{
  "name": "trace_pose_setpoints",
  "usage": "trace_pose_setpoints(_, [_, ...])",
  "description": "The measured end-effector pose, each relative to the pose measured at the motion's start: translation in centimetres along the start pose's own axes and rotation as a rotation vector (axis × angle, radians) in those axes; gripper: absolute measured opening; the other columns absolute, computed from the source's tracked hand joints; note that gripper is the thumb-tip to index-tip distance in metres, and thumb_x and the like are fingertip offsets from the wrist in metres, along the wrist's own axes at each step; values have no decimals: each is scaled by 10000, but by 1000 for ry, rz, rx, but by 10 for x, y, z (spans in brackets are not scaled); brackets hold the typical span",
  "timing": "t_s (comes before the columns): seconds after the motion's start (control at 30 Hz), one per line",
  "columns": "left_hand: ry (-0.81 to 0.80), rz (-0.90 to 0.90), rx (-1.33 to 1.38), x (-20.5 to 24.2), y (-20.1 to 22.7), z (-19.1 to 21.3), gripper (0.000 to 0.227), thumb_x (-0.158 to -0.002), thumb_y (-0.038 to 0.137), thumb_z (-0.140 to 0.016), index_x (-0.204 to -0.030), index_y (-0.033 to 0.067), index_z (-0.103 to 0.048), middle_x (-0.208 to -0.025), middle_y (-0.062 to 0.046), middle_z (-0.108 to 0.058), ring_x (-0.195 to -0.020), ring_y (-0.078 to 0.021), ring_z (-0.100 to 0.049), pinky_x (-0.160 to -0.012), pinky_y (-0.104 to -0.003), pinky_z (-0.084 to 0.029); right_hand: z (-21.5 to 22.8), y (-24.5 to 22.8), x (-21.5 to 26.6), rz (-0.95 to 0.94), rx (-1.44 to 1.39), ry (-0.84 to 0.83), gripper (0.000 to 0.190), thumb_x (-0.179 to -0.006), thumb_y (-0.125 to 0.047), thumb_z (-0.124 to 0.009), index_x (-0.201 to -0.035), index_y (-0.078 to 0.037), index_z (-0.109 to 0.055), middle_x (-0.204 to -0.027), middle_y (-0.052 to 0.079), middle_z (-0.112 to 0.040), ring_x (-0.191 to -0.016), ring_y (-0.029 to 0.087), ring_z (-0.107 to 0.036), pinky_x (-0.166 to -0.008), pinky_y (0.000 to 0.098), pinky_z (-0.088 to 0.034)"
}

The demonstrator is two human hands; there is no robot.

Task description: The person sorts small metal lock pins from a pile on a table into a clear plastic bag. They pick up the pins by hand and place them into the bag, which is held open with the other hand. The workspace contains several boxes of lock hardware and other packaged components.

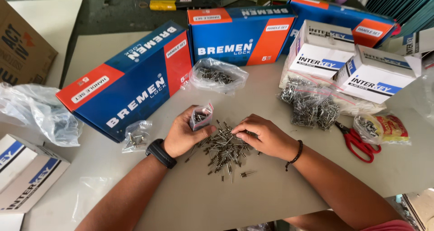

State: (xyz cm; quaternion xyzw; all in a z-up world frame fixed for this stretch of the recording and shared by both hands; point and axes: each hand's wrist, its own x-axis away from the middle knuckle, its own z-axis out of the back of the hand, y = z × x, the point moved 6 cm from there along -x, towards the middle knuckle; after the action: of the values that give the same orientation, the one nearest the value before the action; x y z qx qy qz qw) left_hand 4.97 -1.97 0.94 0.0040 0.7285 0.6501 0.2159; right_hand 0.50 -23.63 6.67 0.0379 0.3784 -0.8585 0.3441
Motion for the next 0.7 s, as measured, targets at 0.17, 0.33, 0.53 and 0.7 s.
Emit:
trace_pose_setpoints(0.17, [-15, 1, -15, 5, 9, -8, 385, -731, -5, -859, -1077, -28, -693, -940, -152, -697, -876, -199, -632, -805, -331, -533, 2, 3, 1, -45, -108, 103, 128, -942, -63, -669, -1041, -75, -749, -904, 96, -750, -772, 201, -661, -701, 312, -548])
trace_pose_setpoints(0.33, [26, -71, -105, 8, 26, -13, 403, -700, 54, -878, -1054, -9, -696, -934, -117, -694, -891, -168, -638, -796, -292, -514, 13, -4, -1, -60, -211, 220, 155, -932, -16, -674, -1065, -25, -753, -873, 109, -742, -696, 154, -678, -631, 270, -559])
trace_pose_setpoints(0.53, [40, -138, -169, 10, 33, -14, 413, -660, 81, -895, -1019, -17, -716, -916, -171, -696, -845, -255, -672, -749, -358, -526, 34, -54, -23, 85, -29, 378, 174, -932, -27, -682, -1090, -30, -756, -925, 79, -736, -679, 125, -650, -613, 246, -537])
trace_pose_setpoints(0.7, [60, -128, -161, 10, 29, -10, 410, -676, 143, -903, -1019, 19, -715, -894, -144, -697, -832, -236, -667, -758, -348, -518, 20, -95, -51, 199, 131, 169, 219, -1002, -44, -566, -1168, -18, -706, -1008, 145, -726, -786, 225, -679, -695, 303, -570])
